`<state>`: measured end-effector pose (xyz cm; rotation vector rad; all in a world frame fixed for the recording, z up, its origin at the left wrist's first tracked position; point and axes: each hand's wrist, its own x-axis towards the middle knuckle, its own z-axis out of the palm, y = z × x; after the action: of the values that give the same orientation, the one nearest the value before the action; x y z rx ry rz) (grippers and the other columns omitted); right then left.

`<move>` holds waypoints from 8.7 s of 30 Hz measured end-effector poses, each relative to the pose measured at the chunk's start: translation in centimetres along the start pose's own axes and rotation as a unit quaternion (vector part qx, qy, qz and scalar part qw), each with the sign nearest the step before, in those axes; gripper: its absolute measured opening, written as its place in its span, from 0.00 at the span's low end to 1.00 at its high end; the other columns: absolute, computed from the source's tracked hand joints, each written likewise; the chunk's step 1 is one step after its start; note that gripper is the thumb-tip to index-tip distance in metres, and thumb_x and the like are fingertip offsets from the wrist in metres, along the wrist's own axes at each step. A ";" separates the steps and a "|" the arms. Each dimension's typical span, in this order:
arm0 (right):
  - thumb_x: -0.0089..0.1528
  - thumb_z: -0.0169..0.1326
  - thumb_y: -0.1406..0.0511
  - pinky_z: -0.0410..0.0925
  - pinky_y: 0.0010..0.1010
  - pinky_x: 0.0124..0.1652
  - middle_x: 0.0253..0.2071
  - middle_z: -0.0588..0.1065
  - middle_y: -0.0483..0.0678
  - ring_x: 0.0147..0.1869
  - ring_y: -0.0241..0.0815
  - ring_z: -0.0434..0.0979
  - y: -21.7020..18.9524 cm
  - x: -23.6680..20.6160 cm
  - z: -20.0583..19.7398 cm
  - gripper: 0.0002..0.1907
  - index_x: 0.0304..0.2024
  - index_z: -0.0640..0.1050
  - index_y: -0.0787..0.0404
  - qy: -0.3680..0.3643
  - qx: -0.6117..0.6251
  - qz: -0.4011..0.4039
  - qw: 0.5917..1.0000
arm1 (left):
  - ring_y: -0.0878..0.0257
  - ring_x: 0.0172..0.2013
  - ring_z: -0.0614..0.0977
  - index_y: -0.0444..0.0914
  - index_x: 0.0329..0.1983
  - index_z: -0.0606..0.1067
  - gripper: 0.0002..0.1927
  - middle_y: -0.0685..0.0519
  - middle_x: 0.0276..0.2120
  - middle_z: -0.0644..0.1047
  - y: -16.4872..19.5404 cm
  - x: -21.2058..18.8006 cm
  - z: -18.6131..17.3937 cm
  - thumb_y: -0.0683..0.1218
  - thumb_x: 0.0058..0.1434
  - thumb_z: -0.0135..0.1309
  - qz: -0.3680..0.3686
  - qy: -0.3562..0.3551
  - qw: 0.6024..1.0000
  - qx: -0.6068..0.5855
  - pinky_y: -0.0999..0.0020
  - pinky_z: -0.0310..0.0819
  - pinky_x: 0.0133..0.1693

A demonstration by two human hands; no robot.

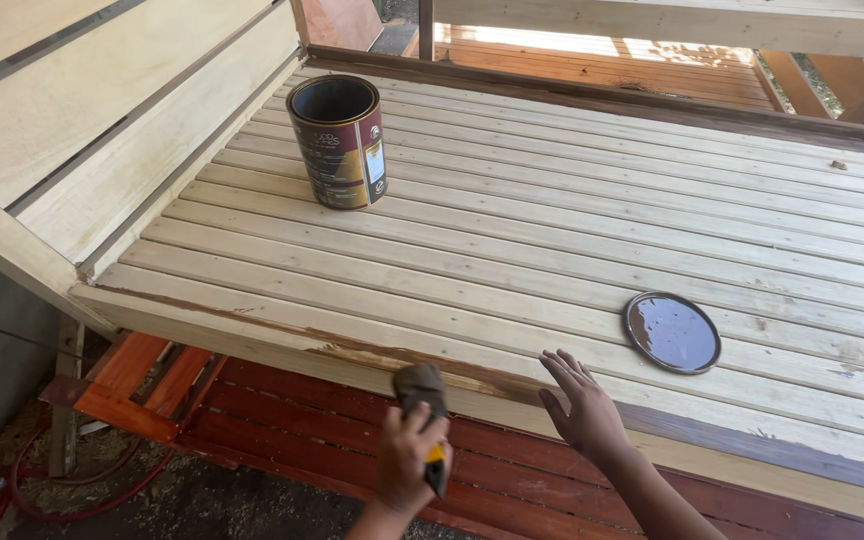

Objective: The person applies brown wood stain to a slatted wooden furniture panel using a brush, dipping the brush into a lid holding stain. They work along the edges and frame of the panel, repositioning around the piece to coat the bare wood surfaces.

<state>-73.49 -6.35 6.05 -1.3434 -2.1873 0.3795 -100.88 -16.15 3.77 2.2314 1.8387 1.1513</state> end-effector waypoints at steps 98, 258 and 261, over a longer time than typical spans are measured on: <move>0.65 0.53 0.59 0.64 0.41 0.65 0.63 0.75 0.47 0.74 0.48 0.66 -5.6 24.4 12.8 0.17 0.55 0.79 0.56 0.081 0.029 0.217 0.972 | 0.57 0.17 0.79 0.40 0.15 0.68 0.16 0.52 0.11 0.70 -28.2 25.4 -3.3 0.40 0.59 0.52 -0.377 -0.325 0.694 -0.521 0.56 0.85 0.31; 0.64 0.54 0.60 0.65 0.43 0.59 0.51 0.77 0.54 0.60 0.55 0.72 19.6 -9.3 -12.0 0.16 0.49 0.81 0.61 0.228 -0.084 0.387 0.889 | 0.56 0.42 0.86 0.37 0.41 0.82 0.11 0.48 0.41 0.84 16.9 27.4 29.6 0.41 0.54 0.65 0.155 -0.237 0.868 -0.407 0.64 0.79 0.47; 0.64 0.54 0.60 0.65 0.43 0.58 0.51 0.77 0.53 0.58 0.55 0.73 19.6 -9.0 -12.1 0.16 0.49 0.81 0.60 0.228 -0.084 0.393 0.887 | 0.57 0.36 0.84 0.37 0.42 0.82 0.09 0.49 0.34 0.84 16.1 27.9 28.8 0.44 0.59 0.66 -0.060 -0.232 0.869 -0.433 0.66 0.78 0.41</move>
<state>-48.92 -5.69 3.45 -2.1373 -1.2416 0.1285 -70.89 14.86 4.52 1.6250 0.9581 0.9996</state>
